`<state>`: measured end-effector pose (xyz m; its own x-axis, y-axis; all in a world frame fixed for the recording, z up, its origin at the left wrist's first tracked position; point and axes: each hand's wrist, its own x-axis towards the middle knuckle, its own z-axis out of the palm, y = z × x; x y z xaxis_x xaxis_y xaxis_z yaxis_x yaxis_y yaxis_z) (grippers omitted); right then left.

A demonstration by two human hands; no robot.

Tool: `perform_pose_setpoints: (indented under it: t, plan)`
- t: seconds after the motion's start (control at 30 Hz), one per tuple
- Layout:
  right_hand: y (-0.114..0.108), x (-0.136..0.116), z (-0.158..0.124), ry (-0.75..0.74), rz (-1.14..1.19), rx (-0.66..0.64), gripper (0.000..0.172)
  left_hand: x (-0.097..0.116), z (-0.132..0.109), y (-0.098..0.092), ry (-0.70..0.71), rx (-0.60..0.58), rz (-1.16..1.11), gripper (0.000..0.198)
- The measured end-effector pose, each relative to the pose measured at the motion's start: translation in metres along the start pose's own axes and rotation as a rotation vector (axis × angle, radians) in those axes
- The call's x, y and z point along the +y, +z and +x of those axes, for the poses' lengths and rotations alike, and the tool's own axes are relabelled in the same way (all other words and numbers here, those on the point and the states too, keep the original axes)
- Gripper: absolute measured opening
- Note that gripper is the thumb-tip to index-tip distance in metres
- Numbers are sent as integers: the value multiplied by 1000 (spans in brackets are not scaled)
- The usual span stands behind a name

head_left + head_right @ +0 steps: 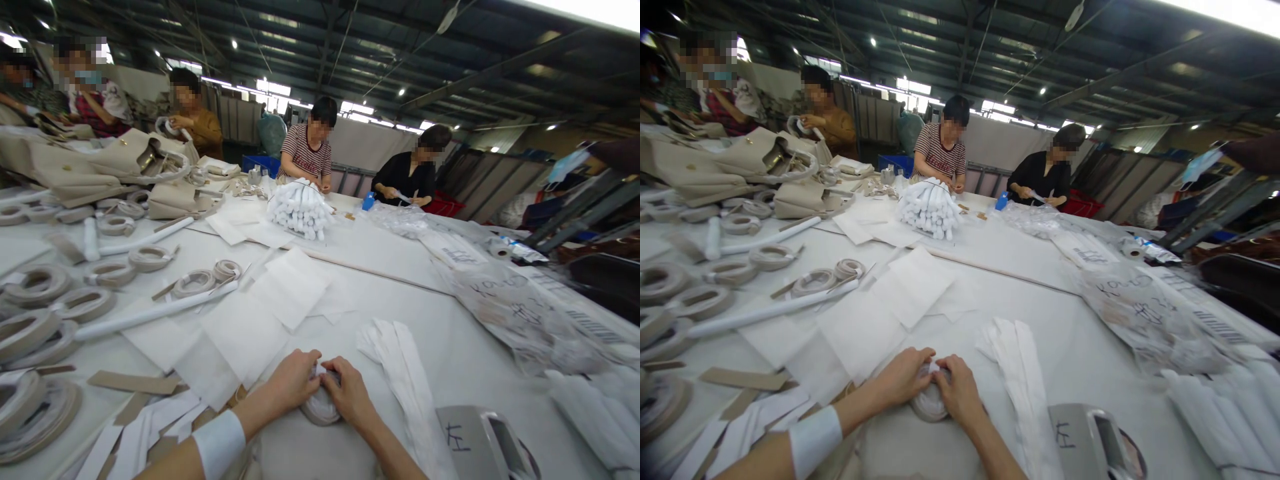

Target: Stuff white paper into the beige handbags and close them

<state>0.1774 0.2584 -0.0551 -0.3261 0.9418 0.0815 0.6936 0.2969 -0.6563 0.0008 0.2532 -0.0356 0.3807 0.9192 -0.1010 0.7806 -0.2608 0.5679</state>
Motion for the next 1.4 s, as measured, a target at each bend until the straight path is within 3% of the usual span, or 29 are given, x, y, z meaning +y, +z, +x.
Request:
perform_pose_setpoints:
  t: [0.37,0.57,0.67,0.73,0.8,0.87,0.9,0.93,1.03,1.2,1.4]
  plan:
    - [5,-2,-6,11,-143,31,15,16,18,22,30,-43,347,29]
    - [-8,-37,-31,25,-248,85,21,18,6,29,148,79,522,26]
    - [-47,-52,-66,-31,-260,217,32,6,-8,27,222,163,574,20]
    - [-88,-48,-105,-30,-218,409,23,-5,-19,25,316,281,606,16]
    - [-133,-30,-153,107,-136,617,22,-15,-31,21,476,486,625,10]
    - [-172,-2,-202,411,-60,708,28,-19,-41,13,637,675,623,14]
    - [-186,12,-224,575,-6,681,30,-18,-46,8,700,738,615,17]
    - [-196,26,-243,637,25,648,32,-14,-50,3,753,789,603,20]
    - [-203,54,-278,678,133,531,34,2,-63,-14,861,893,521,27]
    - [-190,66,-284,646,305,410,36,32,-89,-30,957,928,326,41]
    - [-190,68,-283,643,420,391,33,47,-109,-40,919,894,337,47]
